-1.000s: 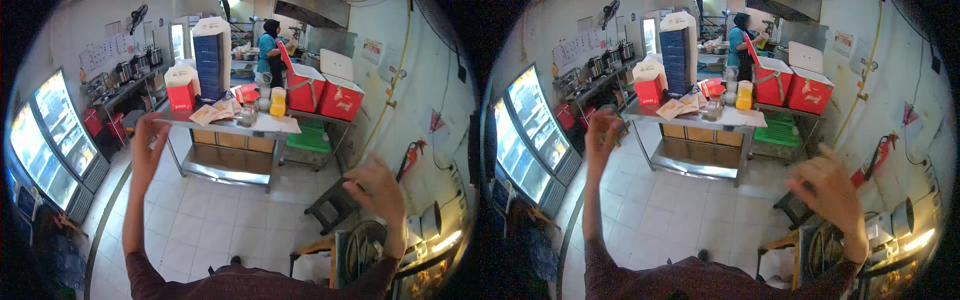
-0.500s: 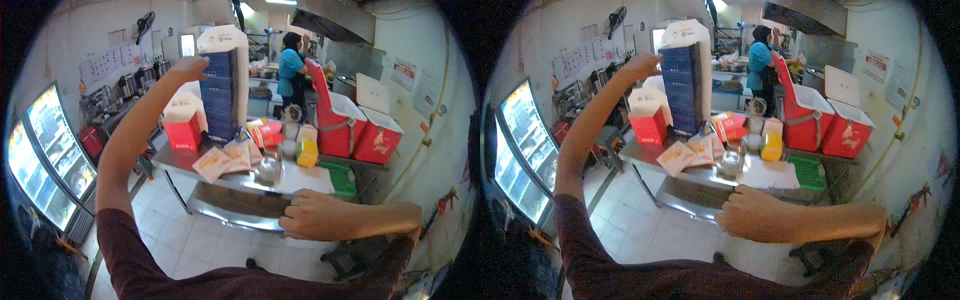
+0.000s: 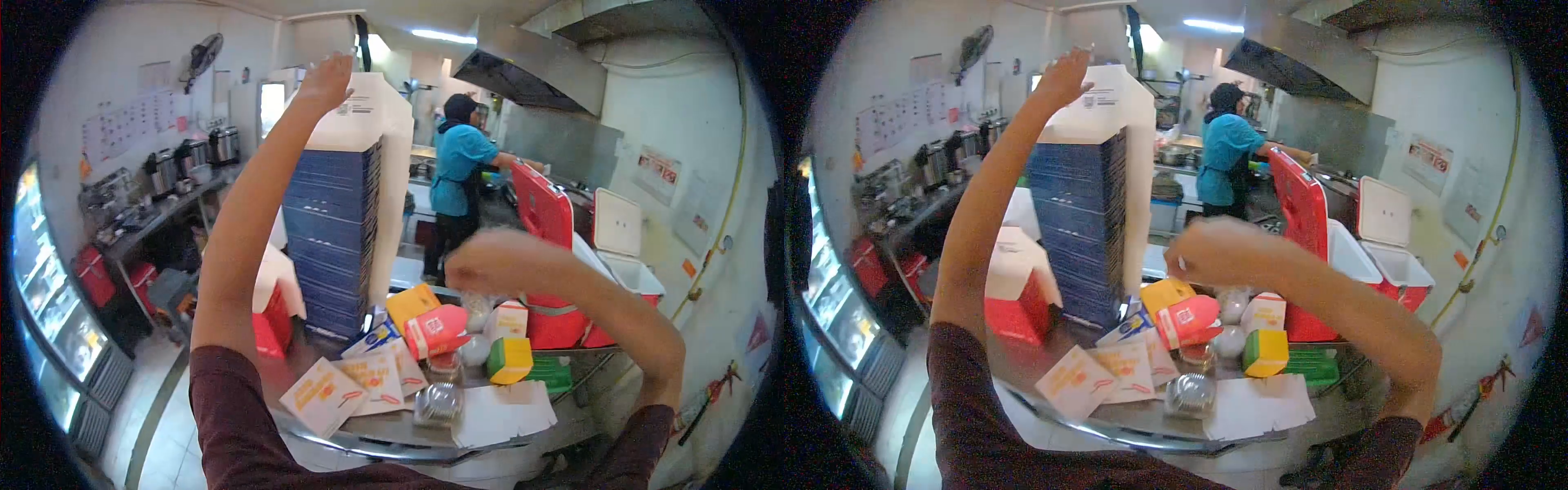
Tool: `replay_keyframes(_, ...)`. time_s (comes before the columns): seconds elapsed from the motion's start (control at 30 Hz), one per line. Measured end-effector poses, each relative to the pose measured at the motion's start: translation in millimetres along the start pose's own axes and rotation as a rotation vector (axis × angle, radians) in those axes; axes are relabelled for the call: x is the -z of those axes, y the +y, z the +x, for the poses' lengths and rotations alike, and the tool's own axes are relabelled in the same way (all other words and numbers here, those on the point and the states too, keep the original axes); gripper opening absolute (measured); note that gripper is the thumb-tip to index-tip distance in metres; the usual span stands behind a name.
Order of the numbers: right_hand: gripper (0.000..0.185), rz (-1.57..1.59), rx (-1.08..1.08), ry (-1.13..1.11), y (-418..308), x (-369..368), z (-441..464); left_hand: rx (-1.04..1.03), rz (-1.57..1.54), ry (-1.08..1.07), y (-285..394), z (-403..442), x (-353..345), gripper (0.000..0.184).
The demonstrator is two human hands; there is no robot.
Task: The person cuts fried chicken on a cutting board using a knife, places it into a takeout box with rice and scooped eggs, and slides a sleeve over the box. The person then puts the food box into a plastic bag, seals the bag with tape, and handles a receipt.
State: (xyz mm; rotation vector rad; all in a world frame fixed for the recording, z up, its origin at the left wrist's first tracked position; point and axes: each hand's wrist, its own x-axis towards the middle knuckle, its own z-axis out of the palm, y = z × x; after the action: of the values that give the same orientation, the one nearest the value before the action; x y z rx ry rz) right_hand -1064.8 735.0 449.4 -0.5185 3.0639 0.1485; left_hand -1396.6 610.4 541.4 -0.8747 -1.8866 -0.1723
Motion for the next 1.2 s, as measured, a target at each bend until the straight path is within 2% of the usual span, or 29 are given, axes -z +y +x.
replay_keyframes(0.07, 0.018, -0.141, 0.033, 0.151, 30.8, 21.3, 31.2, 0.033, 0.05, 0.071, 10.0, 9.5, -17.7, 0.066)
replay_keyframes(0.13, 0.018, -0.156, 0.109, 0.363, 61.7, 46.2, 57.2, 0.027, 0.03, 0.038, 12.8, 9.6, -37.7, 0.067)
replay_keyframes(0.2, 0.018, -0.176, -0.081, 0.565, 94.9, 63.7, 83.2, -0.029, 0.003, 0.013, 12.3, 5.6, -47.6, 0.067)
replay_keyframes(0.23, 0.019, -0.193, -0.093, 0.66, 119.0, 70.1, 99.9, -0.098, 0.024, 0.339, 7.0, -1.7, -58.4, 0.049)
replay_keyframes(0.27, 0.021, -0.206, -0.105, 0.753, 142.7, 72.0, 117.0, -0.121, -0.03, 0.334, 1.9, -7.0, -59.6, 0.045)
replay_keyframes(0.33, 0.026, -0.052, -0.09, 0.765, 167.7, 70.4, 148.1, -0.163, -0.135, 0.319, -8.5, -15.8, -40.3, 0.039)
replay_keyframes(0.37, 0.029, 0.024, -0.081, 0.772, 177.0, 68.4, 163.2, -0.15, -0.141, 0.211, -8.6, -21.2, -29.3, 0.026)
replay_keyframes(0.47, 0.037, 0.141, -0.042, 0.603, 209.3, 53.7, 204.5, -0.257, -0.187, 0.348, -21.5, -14.7, -32.3, 0.022)
replay_keyframes(0.6, 0.039, 0.685, 0.028, 0.537, 192.3, 45.6, 200.6, -0.177, -0.319, 0.382, -27.0, -3.9, -25.6, 0.017)
replay_keyframes(0.67, 0.033, 0.405, 0.003, 0.562, 192.9, 52.4, 205.0, -0.115, -0.313, 0.429, -23.9, 0.3, -32.3, 0.015)
replay_keyframes(0.7, 0.034, 0.271, -0.023, 0.557, 194.9, 52.6, 206.8, -0.109, -0.432, 0.458, -25.7, 4.3, -42.8, 0.017)
replay_keyframes(0.73, 0.032, 0.465, -0.017, 0.534, 185.3, 52.8, 201.5, -0.106, -0.558, 0.486, -29.6, 9.3, -54.7, 0.018)
replay_keyframes(0.8, 0.032, 0.47, -0.044, 0.584, 183.6, 49.9, 200.7, -0.13, -0.416, 0.519, -35.5, 18.0, -66.6, 0.017)
replay_keyframes(0.87, 0.031, 0.49, -0.103, 0.633, 182.1, 44.2, 197.4, 0.029, -0.423, 0.434, -19.8, 15.5, -53.3, 0.013)
replay_keyframes(0.93, 0.037, 0.586, -0.209, 0.653, 187.6, 40.7, 198.5, 0.058, -0.45, 0.472, -21.8, 21.2, -55.5, 0.012)
replay_keyframes(1.03, 0.043, 0.011, -0.059, 0.817, 219.3, 27.9, 208.9, 0.066, -0.566, 0.601, -41.5, 32.5, -63.6, 0.018)
replay_keyframes(1.1, 0.046, -0.305, 0.041, 0.848, 224.5, 22.4, 208.5, 0.137, -0.32, 0.853, -79.7, 54.6, -63.4, 0.028)
replay_keyframes(1.17, 0.044, 0.297, 0.122, 0.859, 235.4, 12.1, 232.9, 0.208, 0.088, 1.082, -114.0, 82.2, -36.5, 0.04)
replay_keyframes(1.2, 0.042, 0.41, 0.106, 0.915, 236.1, 8.4, 232.8, 0.256, 0.314, 1.193, -120.0, 98.0, -15.1, 0.049)
